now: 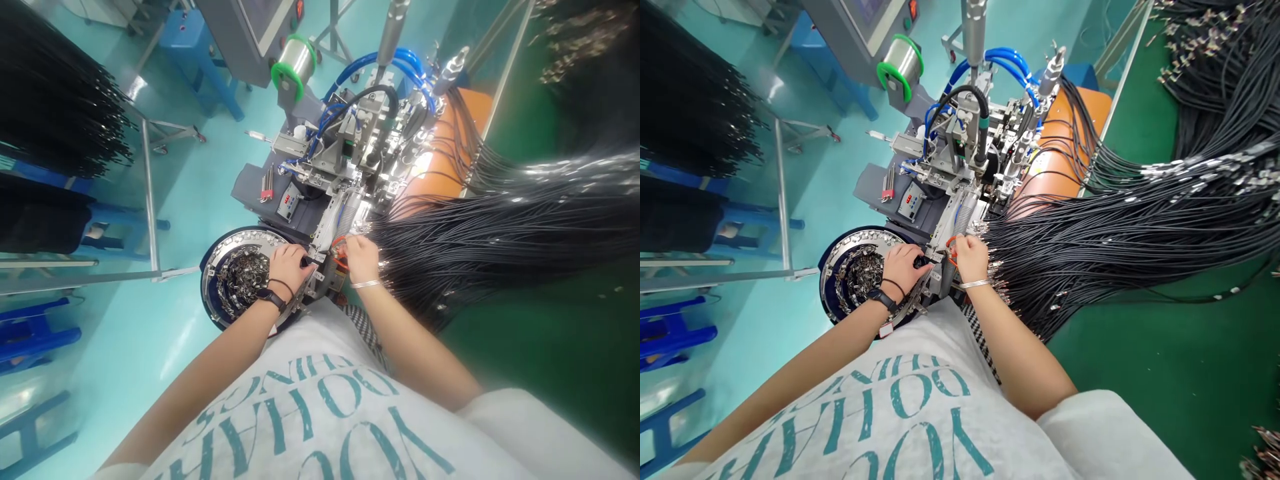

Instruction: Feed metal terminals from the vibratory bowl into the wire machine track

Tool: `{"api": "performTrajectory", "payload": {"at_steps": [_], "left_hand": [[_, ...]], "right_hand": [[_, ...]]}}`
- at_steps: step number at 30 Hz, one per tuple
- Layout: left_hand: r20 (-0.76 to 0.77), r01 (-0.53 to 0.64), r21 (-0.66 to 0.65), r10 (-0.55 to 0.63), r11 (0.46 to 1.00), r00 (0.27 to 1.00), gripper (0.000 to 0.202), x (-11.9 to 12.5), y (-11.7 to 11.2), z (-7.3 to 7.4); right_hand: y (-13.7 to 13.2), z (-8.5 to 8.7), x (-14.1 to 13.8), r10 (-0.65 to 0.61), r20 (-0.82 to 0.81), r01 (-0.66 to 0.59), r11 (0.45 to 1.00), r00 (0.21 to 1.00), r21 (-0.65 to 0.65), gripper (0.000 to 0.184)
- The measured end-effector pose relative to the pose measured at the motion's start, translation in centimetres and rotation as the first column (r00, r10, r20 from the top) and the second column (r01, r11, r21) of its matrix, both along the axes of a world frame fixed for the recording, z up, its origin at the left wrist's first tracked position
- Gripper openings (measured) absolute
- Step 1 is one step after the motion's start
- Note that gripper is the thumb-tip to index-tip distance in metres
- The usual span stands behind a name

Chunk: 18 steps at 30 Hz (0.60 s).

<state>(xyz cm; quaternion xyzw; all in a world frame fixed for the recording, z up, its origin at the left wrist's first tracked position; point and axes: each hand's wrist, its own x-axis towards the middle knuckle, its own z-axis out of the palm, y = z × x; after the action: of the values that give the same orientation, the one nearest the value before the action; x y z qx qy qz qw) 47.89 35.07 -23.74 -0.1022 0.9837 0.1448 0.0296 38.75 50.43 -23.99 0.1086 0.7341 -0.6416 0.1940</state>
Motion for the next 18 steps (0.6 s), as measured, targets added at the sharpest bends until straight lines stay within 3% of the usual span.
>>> {"api": "performTrajectory", "payload": {"at_steps": [4,8,11,15,18], "left_hand": [[0.000,-0.001,0.001,0.001,1.000,1.000,0.027,0.0,0.0,0.0],[-0.003,-0.014,0.011,0.014,1.000,1.000,0.026,0.1,0.1,0.0],[0.003,-0.015,0.010,0.015,1.000,1.000,0.026,0.1,0.1,0.0],[0.002,-0.017,0.016,0.017,1.000,1.000,0.025,0.1,0.1,0.0],[-0.004,-0.019,0.015,0.019,1.000,1.000,0.024,0.1,0.1,-0.1]], "right_hand": [[-0.4,1.9,-0.8,0.168,-0.013,-0.164,0.974,0.986,0.154,0.033],[-1.4,3.5,-1.0,0.346,-0.111,-0.294,0.897,0.932,0.331,0.032],[-1.9,3.8,-1.5,0.395,-0.118,-0.329,0.869,0.911,0.368,0.032],[-1.9,2.3,-2.8,0.290,-0.018,-0.278,0.931,0.957,0.234,0.028],[-1.4,0.4,-3.1,0.076,0.110,-0.083,0.995,0.991,0.061,0.021]]}}
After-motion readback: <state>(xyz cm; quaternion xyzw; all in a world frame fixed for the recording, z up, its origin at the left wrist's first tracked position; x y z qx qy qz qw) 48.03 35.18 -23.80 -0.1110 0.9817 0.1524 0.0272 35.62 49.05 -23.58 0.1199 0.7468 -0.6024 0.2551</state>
